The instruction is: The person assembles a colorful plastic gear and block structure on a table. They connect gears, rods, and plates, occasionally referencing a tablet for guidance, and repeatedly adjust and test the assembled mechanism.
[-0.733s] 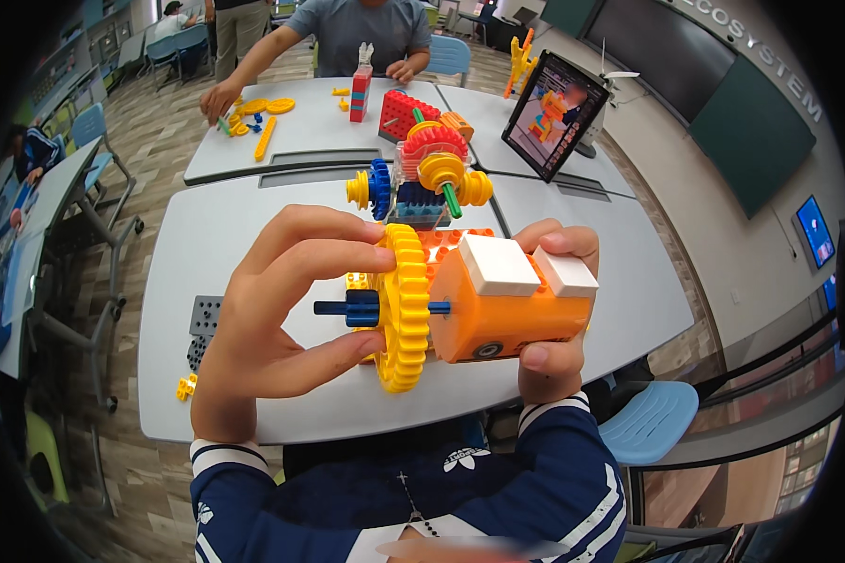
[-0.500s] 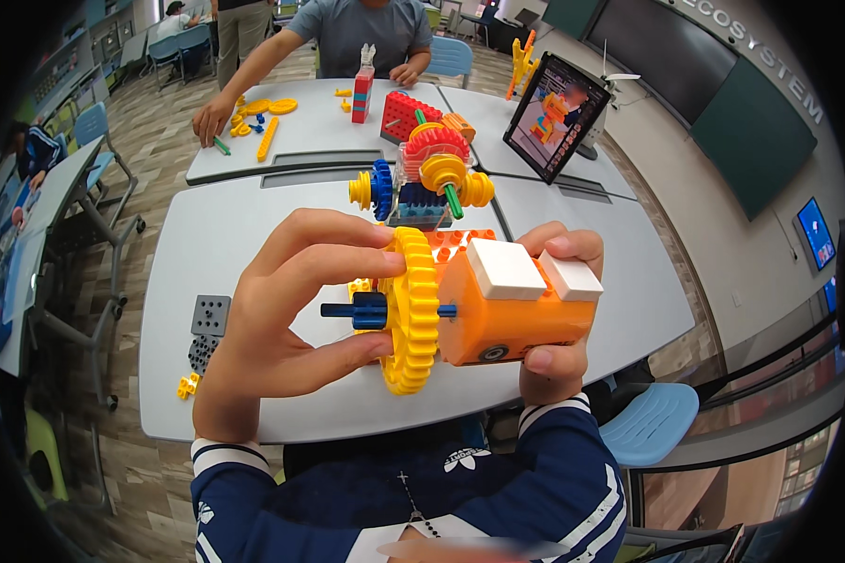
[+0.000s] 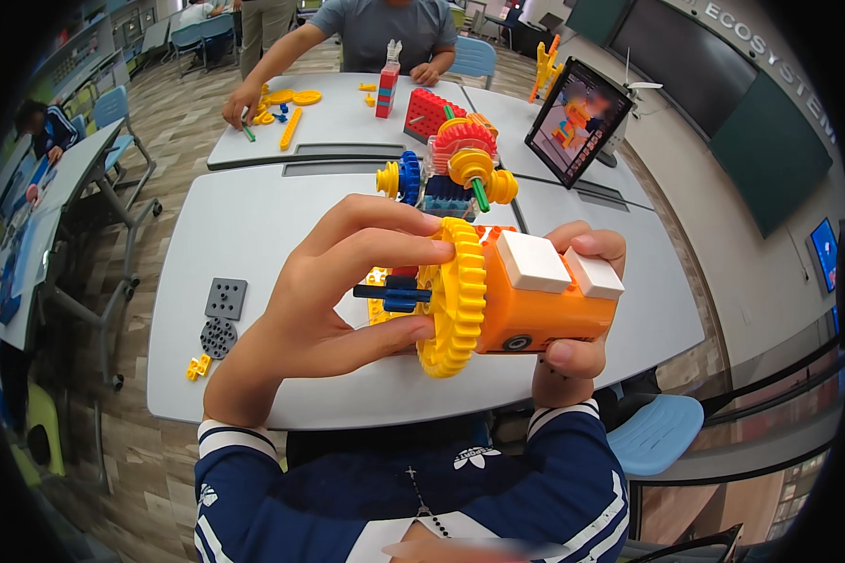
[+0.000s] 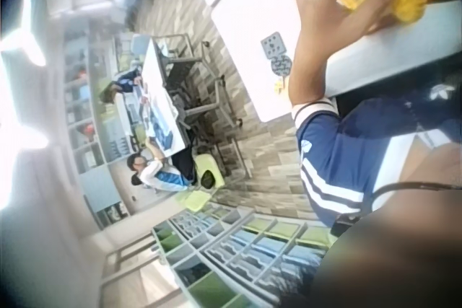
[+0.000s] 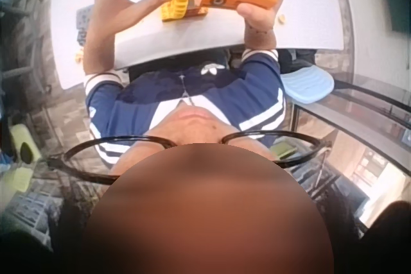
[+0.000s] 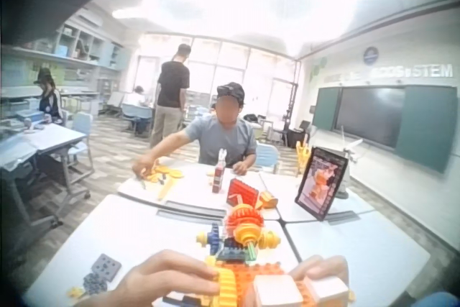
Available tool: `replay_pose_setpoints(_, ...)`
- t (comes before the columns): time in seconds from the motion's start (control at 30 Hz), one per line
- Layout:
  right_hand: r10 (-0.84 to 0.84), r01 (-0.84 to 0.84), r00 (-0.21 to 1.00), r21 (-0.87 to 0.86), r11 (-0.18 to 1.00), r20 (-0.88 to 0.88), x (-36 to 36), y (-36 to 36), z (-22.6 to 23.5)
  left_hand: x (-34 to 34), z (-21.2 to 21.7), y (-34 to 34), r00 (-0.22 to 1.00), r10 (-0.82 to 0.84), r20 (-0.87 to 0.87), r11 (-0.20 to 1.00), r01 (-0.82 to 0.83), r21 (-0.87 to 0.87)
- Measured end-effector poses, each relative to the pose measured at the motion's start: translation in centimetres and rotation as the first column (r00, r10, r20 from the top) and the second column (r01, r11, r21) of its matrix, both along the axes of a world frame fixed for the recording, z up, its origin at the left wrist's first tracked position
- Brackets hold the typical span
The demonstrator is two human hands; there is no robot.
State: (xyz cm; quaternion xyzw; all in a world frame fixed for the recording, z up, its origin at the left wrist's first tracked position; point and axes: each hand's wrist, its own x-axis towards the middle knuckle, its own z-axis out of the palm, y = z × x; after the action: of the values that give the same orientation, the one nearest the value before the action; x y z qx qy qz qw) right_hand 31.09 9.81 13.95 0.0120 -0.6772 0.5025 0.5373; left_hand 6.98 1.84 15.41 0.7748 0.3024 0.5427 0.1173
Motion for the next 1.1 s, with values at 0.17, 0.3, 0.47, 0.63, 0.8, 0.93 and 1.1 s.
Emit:
replay_pose_setpoints(0.17, -0.003, 0.003, 1.000, 0.010, 1.000, 0.011, -0.1, -0.1, 0.0, 0.2, 0.0, 0.0, 1.000, -0.006, -0.012, 1.000, 0.006, 0.018)
replay_pose_setpoints(0.3, -0.019, 0.018, 1.000, 0.021, 1.000, 0.024, 0.1, -0.1, -0.2, 0.6, 0.1, 0.2, 1.000, -0.016, -0.003, 0.999, 0.017, 0.032)
replay_pose_setpoints(0.47, -0.012, 0.012, 1.000, 0.104, 0.994, 0.001, -0.1, 0.4, -0.2, 0.5, -0.1, 0.4, 1.000, -0.012, -0.010, 0.999, 0.013, 0.041)
replay_pose_setpoints(0.63, -0.007, 0.007, 1.000, 0.161, 0.987, 0.005, -0.1, 0.2, 0.0, 0.5, -0.4, 0.4, 0.999, 0.022, -0.037, 0.998, -0.020, 0.062)
replay_pose_setpoints(0.8, -0.056, 0.038, 0.995, 0.215, 0.976, 0.078, 0.6, -0.3, -0.5, 1.3, -0.2, -0.9, 0.987, 0.151, -0.052, 0.985, -0.146, 0.092)
replay_pose_setpoints(0.93, 0.000, -0.001, 1.000, 0.126, 0.992, 0.006, 1.9, -2.1, -1.9, 2.5, -0.1, -3.4, 0.931, 0.331, -0.152, 0.930, -0.294, 0.221)
replay_pose_setpoints(1.1, 0.020, -0.020, 1.000, -0.039, 0.999, 0.000, 4.9, -4.8, -4.8, 4.5, -0.1, -4.4, 0.839, 0.257, -0.480, 0.960, -0.164, 0.227)
